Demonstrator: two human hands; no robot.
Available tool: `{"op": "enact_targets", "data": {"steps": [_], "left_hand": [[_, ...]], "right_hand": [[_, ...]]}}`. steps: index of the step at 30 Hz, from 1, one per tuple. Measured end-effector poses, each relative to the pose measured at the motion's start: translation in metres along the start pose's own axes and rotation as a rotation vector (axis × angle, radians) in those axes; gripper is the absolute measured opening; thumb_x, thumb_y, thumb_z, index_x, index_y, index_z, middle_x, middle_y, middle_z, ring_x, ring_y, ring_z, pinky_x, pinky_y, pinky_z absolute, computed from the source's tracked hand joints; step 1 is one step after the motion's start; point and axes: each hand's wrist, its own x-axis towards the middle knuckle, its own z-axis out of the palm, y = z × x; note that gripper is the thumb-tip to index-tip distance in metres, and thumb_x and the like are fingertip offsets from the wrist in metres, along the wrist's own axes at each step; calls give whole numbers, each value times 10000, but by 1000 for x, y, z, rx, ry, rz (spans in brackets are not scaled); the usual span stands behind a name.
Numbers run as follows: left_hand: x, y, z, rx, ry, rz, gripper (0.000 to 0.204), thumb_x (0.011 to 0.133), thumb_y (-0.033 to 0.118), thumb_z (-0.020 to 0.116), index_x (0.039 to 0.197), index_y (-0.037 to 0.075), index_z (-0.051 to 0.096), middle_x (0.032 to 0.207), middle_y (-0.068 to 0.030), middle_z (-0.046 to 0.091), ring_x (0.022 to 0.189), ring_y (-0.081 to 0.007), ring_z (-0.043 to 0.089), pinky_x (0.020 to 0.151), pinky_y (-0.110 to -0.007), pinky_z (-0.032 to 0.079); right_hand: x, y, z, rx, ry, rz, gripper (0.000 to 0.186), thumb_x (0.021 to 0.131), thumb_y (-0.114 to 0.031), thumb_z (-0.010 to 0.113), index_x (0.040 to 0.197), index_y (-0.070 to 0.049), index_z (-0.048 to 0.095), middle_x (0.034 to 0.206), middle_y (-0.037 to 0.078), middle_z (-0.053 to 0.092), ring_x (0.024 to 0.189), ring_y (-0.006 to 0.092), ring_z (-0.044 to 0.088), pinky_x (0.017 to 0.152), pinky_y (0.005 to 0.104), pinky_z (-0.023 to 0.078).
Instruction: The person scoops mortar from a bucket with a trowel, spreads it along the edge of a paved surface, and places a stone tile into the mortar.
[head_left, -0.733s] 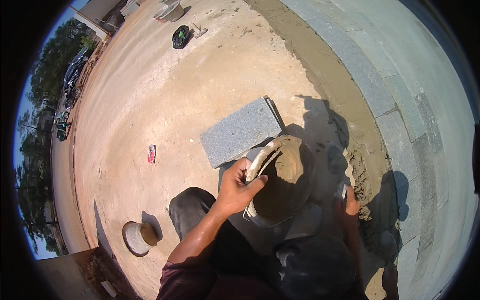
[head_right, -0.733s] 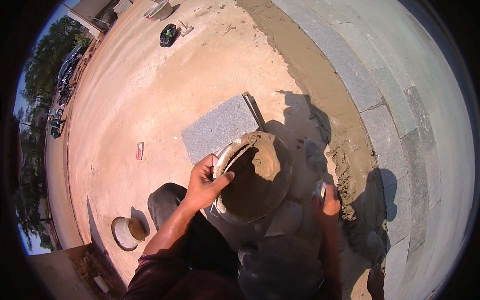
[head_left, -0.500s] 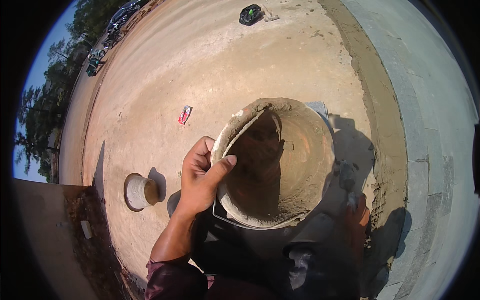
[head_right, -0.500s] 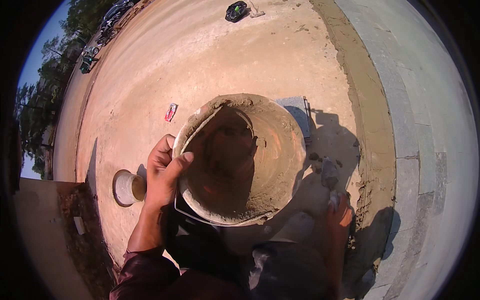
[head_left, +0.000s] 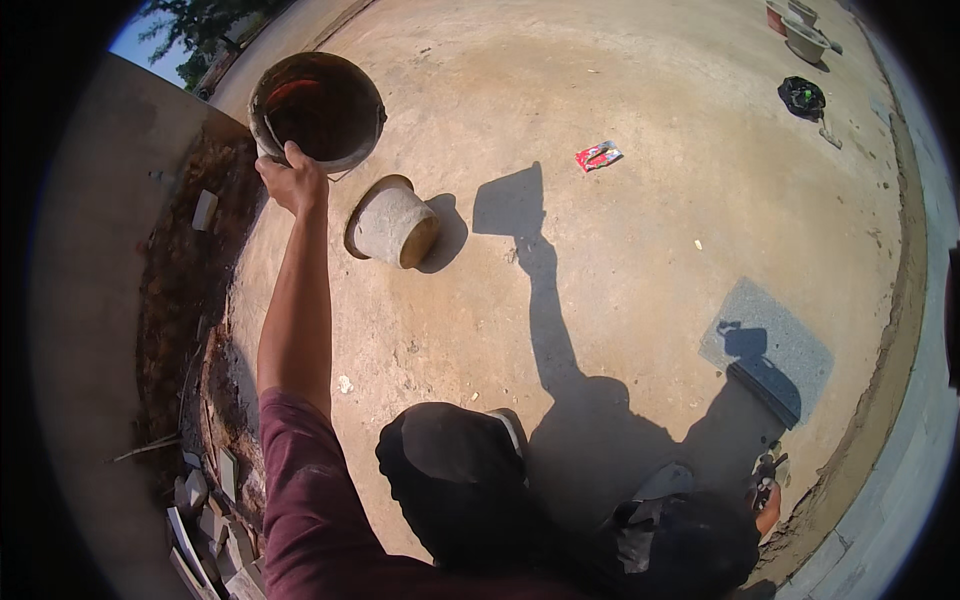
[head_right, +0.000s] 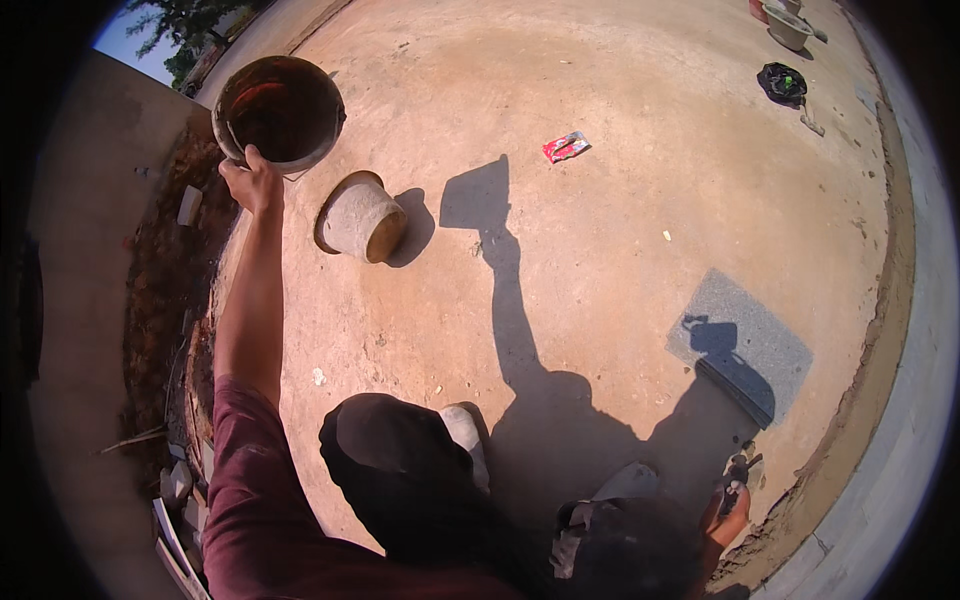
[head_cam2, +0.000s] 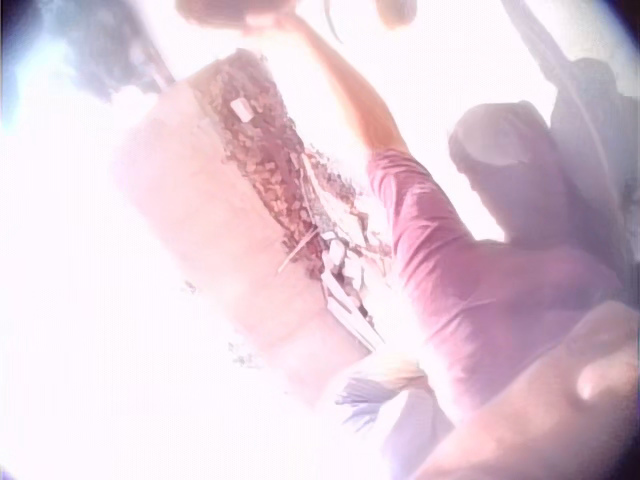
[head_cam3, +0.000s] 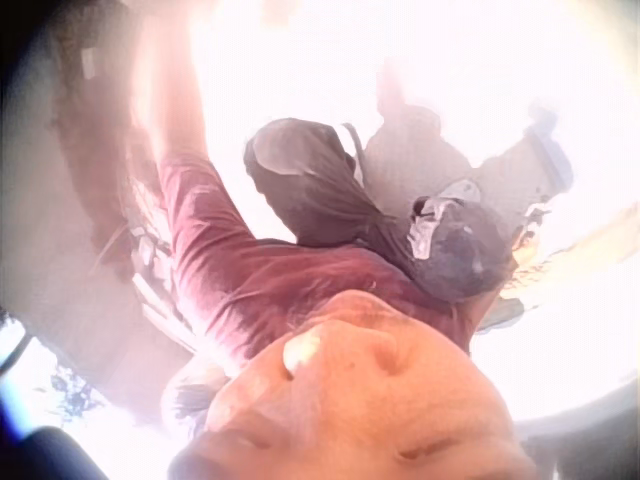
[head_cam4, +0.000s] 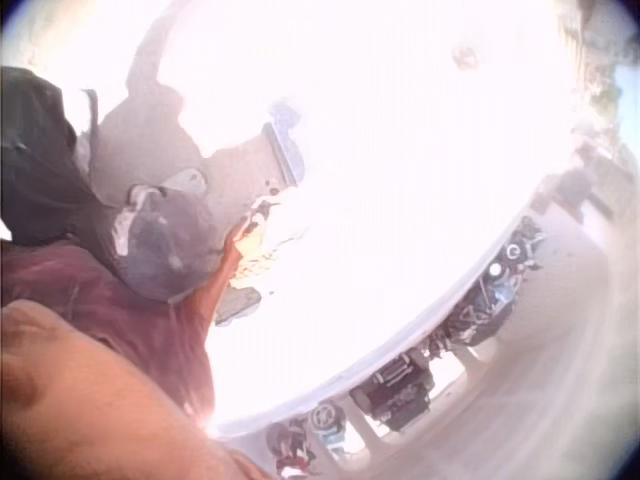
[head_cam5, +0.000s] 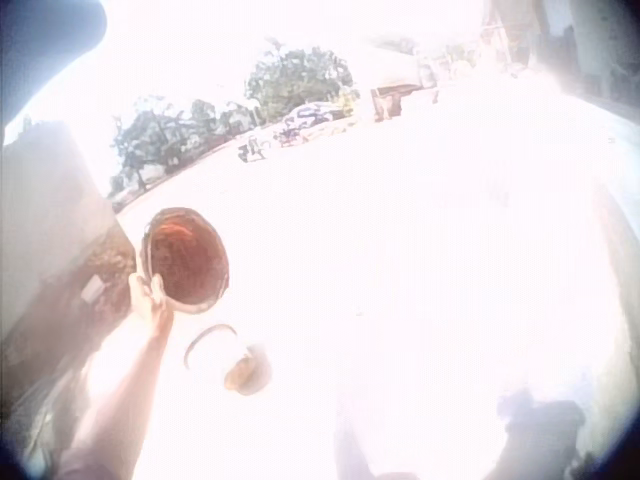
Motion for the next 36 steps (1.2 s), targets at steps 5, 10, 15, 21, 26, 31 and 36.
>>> {"op": "enact_targets", "data": {"steps": [5,10,15,21,26,31,36], "left_hand": [[49,-163,58,-252,210,-1032,466,960,207,604,1305,-60,439,1249,-309,623,1140,-428,659,945,-489,564],[40,-200,120,-247,-116,-826,440,964,204,611,1296,-47,469,1252,-298,628,1139,-424,658,940,-491,565],[-104,-199,101,-115,-656,-93,414,967,200,618,1286,-34,499,1255,-287,633,1139,-420,658,934,-492,566],[-244,-87,31,-234,-1169,509,384,970,196,627,1275,-18,535,1259,-273,639,1137,-415,657,928,-493,568],[-259,-54,40,-159,-1415,679,359,973,192,634,1266,-5,565,1263,-262,644,1137,-411,656,922,-494,569],[-243,-22,64,-73,-1474,748,336,976,189,641,1256,9,595,1266,-251,649,1136,-406,655,917,-495,570],[-225,4,69,4,-1471,781,315,979,186,648,1247,22,625,1269,-240,654,1135,-402,654,911,-496,571]], "right_hand": [[-3,-62,50,-85,-153,-56,312,955,-163,600,1219,2,616,1025,206,672,925,378,656,812,432,533],[-27,-79,43,-51,-236,163,278,932,-189,625,1156,-25,614,1026,200,666,955,395,645,824,458,521],[-66,-103,16,-13,-250,361,249,908,-215,651,1093,-52,612,1028,193,659,985,412,634,835,484,508],[-160,-94,15,0,-150,538,284,875,-279,687,1057,-73,616,999,197,661,961,426,635,831,502,503],[-204,-89,27,101,-102,713,309,879,-284,701,1075,-52,642,965,199,676,936,422,655,832,494,511],[-195,-63,32,-238,348,669,372,874,-310,706,1136,-53,646,1001,189,663,1007,414,627,882,499,485],[-114,-26,-3,-416,368,750,478,861,-272,731,1253,-39,589,1167,175,601,1113,381,575,953,487,451]]}}
